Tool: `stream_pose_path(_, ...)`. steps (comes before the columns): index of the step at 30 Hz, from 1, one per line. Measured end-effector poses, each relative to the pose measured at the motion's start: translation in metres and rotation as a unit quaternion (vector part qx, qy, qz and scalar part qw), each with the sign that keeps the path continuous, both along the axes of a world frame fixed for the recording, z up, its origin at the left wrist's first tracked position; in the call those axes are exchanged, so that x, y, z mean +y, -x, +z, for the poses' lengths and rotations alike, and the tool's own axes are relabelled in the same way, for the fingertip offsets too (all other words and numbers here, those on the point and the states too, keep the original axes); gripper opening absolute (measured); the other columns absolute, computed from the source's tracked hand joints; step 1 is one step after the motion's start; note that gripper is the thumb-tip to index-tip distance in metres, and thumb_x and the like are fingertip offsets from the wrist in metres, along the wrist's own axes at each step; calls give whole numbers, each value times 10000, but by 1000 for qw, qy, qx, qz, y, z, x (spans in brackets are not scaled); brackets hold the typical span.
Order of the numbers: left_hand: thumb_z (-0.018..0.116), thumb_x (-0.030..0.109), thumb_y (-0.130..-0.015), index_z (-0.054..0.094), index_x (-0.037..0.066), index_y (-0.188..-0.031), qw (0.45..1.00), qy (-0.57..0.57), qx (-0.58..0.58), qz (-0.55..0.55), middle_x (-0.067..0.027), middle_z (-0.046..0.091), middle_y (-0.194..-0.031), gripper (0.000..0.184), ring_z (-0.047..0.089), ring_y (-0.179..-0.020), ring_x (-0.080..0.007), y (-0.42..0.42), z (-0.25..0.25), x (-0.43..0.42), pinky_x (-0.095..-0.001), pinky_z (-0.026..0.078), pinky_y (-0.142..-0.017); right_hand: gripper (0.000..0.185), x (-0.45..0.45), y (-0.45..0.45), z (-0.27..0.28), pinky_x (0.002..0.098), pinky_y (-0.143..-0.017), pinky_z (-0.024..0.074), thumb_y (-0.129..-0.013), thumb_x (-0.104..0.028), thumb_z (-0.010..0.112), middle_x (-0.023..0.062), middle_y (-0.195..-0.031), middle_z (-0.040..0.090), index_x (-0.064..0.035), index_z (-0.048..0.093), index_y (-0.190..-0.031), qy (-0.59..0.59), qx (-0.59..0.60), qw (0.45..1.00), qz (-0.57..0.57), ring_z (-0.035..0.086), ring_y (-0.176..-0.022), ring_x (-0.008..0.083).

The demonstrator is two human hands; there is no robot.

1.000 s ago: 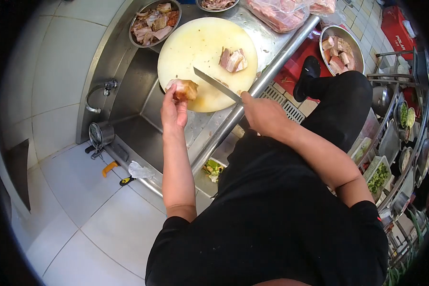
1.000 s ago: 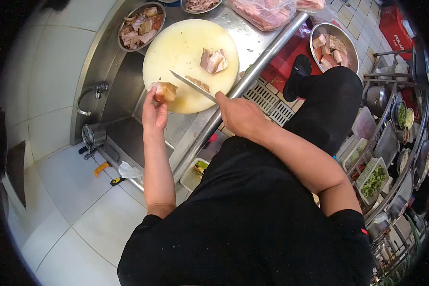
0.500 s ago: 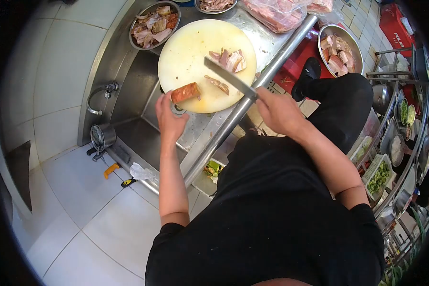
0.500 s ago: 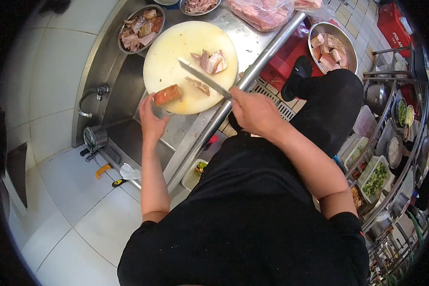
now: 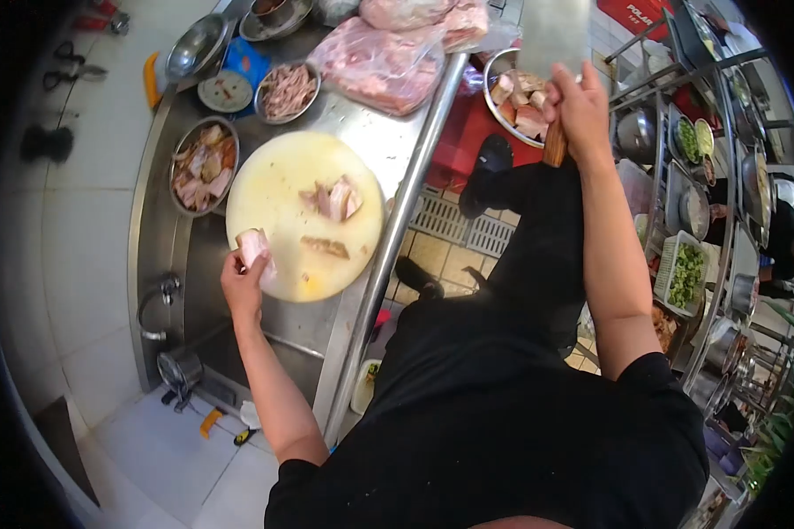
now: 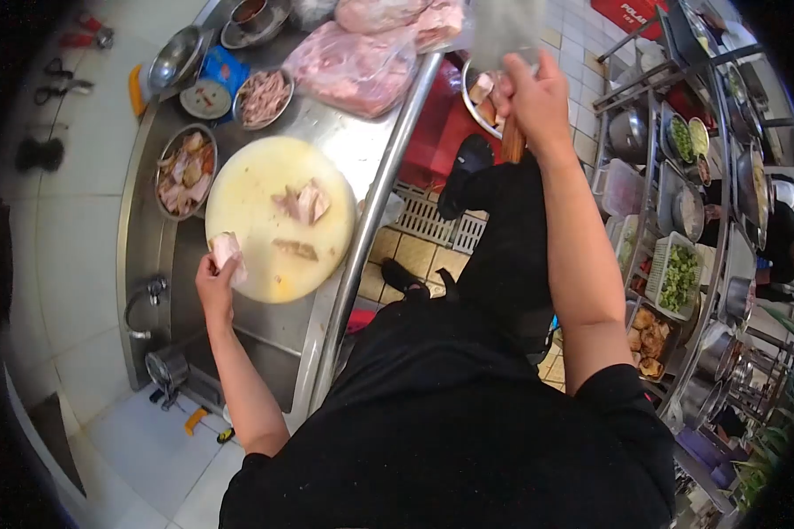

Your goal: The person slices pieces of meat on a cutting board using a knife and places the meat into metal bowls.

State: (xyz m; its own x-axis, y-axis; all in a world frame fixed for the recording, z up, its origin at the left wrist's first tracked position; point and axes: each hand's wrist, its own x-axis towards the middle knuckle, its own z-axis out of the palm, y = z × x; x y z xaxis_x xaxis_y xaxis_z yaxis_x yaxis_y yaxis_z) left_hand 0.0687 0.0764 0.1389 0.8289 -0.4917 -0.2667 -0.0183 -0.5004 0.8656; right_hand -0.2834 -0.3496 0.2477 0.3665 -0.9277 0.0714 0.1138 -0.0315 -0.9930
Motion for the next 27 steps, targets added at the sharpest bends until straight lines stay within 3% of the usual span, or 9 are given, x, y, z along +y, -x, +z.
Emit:
stream_pose_path(7, 835, 211, -835, 643, -48, -1167, 948, 142, 189, -216, -119, 691, -1063, 463, 670, -926, -167, 111, 19, -224, -299, 548, -788, 120, -68, 54, -34, 301, -452, 440, -1035, -138, 499, 29, -714, 494, -108, 453, -1142, -8, -107, 957, -270, 486, -510, 151)
stream_pose_path(11, 852, 319, -777, 700, -29, -1141, 934, 68, 9, -351, -129, 715, -1069, 525, 678, -942, -200, 171, -9, -372, -347, 532, -821, 145, -66, 58, -25, 290, -449, 449, -1006, -75, 508, 61, -854, 496, -59, 438, -1132, -9, -126, 950, -284, 497, -627, 132)
stream_pose_path(12, 821, 452, -753, 661, -8, -1209, 917, 64, -15, -394, -208, 707, -1175, 667, 699, -1020, -327, 176, -16, -403, -402, 530, -900, 131, -64, 56, -24, 303, -453, 447, -1019, -104, 496, 51, -780, 490, -80, 442, -1136, -3, -116, 952, -284, 492, -568, 145)
stream_pose_path(15, 801, 488, -776, 615, 7, -1310, 903, 81, -83, -413, -210, 677, -1268, 742, 660, -1161, -337, 184, -23, -462, -407, 501, -1001, 118, -65, 51, -18, 316, -457, 446, -1029, -126, 489, 41, -707, 486, -99, 449, -1137, 5, -95, 957, -275, 487, -507, 160)
stream_pose_path(16, 814, 476, -775, 611, 9, -1316, 891, 99, -51, -440, -205, 665, -1286, 743, 654, -1168, -338, 175, 28, -448, -403, 499, -1005, 118, -64, 48, -18, 316, -457, 446, -1025, -119, 493, 42, -708, 487, -96, 452, -1133, 3, -85, 962, -260, 487, -505, 160)
stream_pose_path(18, 828, 451, -781, 633, 16, -1281, 909, 175, -143, -350, -182, 690, -1218, 691, 686, -1070, -318, 149, 37, -435, -393, 525, -954, 146, -66, 42, -16, 310, -424, 431, -992, -64, 525, 70, -706, 509, -50, 459, -1122, 11, -88, 965, -248, 470, -471, 151)
stream_pose_path(22, 795, 264, -888, 671, 18, -1233, 931, 224, -94, -272, -95, 705, -1134, 442, 665, -950, -150, 41, 66, -323, -292, 538, -837, 148, -76, 31, -19, 300, -433, 453, -995, -72, 546, 60, -772, 529, -42, 473, -1120, 2, -90, 971, -221, 516, -568, 146)
stream_pose_path(26, 728, 217, -950, 655, 0, -1205, 973, -8, -201, -116, -70, 715, -1013, 344, 654, -900, -108, -44, 25, -149, -257, 533, -770, 125, -81, 14, -20, 292, -450, 467, -1003, -59, 532, 59, -817, 541, -36, 481, -1115, 6, -92, 980, -179, 521, -602, 134)
stream_pose_path(27, 760, 251, -917, 651, 6, -1220, 979, -118, -140, -88, -129, 692, -1115, 405, 659, -980, -184, -27, 32, -123, -314, 535, -851, 112, -82, 10, -20, 286, -457, 470, -1003, -51, 533, 56, -833, 546, -29, 492, -1104, -12, -90, 982, -164, 525, -617, 126)
